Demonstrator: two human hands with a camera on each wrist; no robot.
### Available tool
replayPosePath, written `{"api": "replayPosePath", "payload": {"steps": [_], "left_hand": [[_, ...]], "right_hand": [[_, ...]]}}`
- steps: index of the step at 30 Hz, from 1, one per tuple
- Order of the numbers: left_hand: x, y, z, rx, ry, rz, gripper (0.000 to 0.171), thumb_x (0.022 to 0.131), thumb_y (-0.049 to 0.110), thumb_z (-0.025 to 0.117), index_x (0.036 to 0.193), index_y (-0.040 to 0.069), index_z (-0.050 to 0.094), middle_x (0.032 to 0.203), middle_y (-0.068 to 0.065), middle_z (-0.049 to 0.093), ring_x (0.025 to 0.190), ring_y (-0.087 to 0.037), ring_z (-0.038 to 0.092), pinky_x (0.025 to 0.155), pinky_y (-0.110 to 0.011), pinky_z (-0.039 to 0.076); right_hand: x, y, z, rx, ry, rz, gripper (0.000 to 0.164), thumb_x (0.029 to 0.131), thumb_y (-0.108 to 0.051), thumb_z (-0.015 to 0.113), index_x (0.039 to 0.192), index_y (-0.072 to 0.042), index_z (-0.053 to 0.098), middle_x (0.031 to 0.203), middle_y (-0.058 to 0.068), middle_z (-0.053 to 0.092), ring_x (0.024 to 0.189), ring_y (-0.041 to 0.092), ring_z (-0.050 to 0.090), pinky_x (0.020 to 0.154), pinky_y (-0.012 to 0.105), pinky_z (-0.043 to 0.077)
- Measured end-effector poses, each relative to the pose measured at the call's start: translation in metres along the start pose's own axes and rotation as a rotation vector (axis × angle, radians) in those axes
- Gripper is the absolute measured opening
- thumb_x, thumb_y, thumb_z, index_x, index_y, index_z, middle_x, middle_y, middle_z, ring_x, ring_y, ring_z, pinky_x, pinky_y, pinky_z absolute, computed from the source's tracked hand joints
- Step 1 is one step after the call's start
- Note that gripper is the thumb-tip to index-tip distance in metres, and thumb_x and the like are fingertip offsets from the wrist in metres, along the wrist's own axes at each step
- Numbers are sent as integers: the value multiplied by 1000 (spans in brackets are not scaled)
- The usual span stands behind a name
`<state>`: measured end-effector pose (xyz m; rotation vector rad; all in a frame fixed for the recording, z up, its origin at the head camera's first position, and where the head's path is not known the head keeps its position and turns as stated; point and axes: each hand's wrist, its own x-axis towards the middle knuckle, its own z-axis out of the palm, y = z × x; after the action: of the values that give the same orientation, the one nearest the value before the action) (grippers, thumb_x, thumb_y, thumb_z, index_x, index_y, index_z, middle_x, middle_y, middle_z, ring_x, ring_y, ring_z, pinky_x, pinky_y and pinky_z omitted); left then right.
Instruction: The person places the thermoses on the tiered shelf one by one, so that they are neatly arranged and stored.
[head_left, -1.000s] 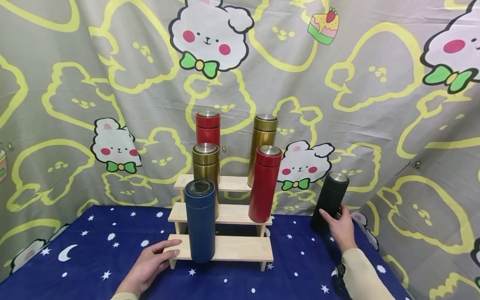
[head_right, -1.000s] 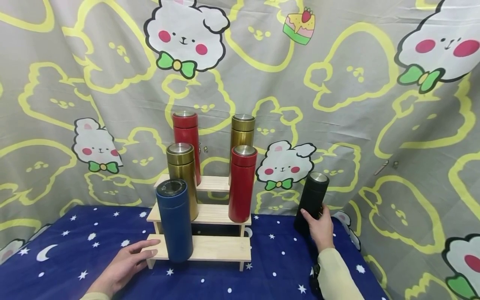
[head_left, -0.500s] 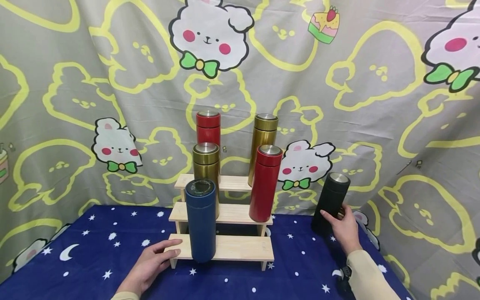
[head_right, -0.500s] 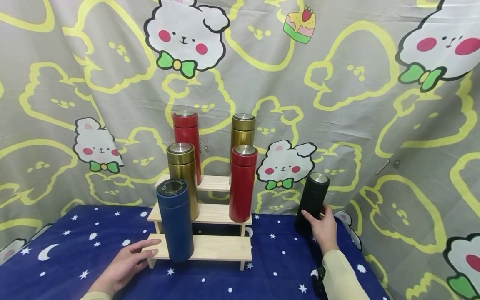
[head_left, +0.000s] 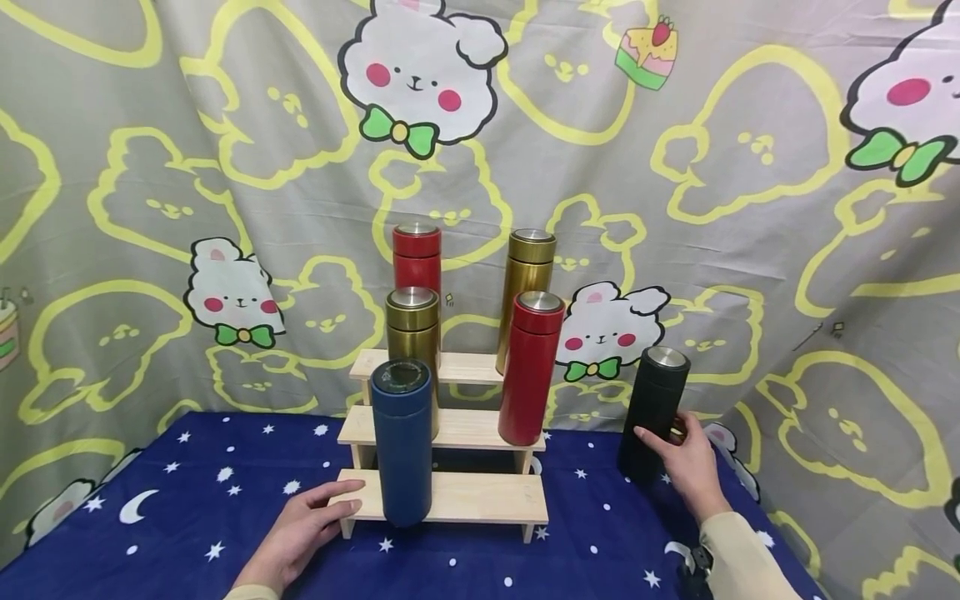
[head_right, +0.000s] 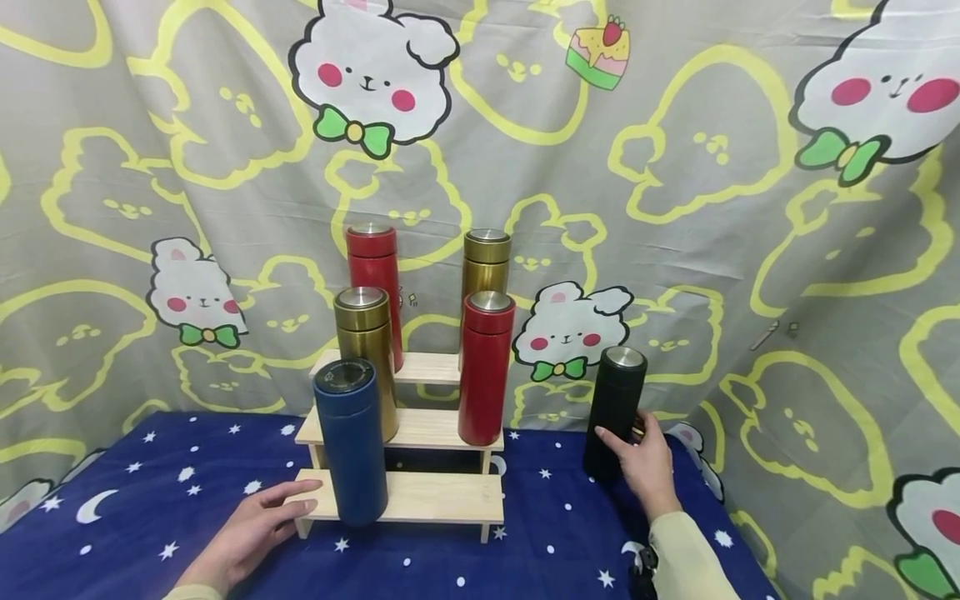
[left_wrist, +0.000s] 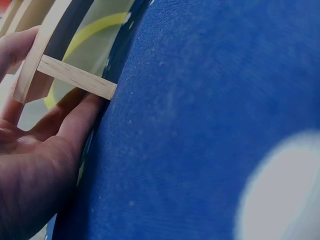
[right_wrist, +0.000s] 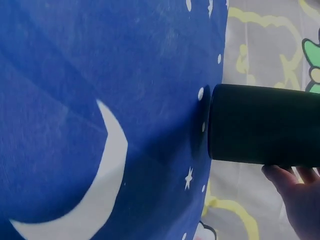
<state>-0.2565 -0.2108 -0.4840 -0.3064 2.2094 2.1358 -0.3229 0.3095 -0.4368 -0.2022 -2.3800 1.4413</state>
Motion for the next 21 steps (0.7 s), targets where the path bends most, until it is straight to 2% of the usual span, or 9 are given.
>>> {"api": "replayPosePath", "payload": {"steps": [7, 15, 21], "left_hand": [[1, 0, 0, 4, -2, 5, 40, 84, 15, 79, 120, 1, 69, 144, -24, 42, 112, -25, 56, 95, -49, 47], [0, 1, 0, 12, 3, 0, 39, 85, 16, 78, 120, 2, 69, 144, -25, 42, 113, -26, 55, 96, -50, 46], [0, 0, -1, 24, 2, -7, 41, 85, 17, 78, 121, 1, 69, 144, -26, 41, 114, -28, 54, 98, -53, 43]], "right_hand": [[-10, -9, -2, -7, -20, -21, 82, 89, -38, 74, 149, -1, 31, 138, 25, 44, 125, 42, 46, 100, 54, 40], [-20, -13, -2, -19, -57, 14, 89, 86, -41, 77, 149, -1, 29, 140, 27, 43, 128, 41, 42, 103, 55, 37], [-24, -16, 0, -17, -72, 7, 89, 85, -39, 78, 149, -1, 29, 140, 27, 44, 129, 40, 43, 103, 53, 38]]}}
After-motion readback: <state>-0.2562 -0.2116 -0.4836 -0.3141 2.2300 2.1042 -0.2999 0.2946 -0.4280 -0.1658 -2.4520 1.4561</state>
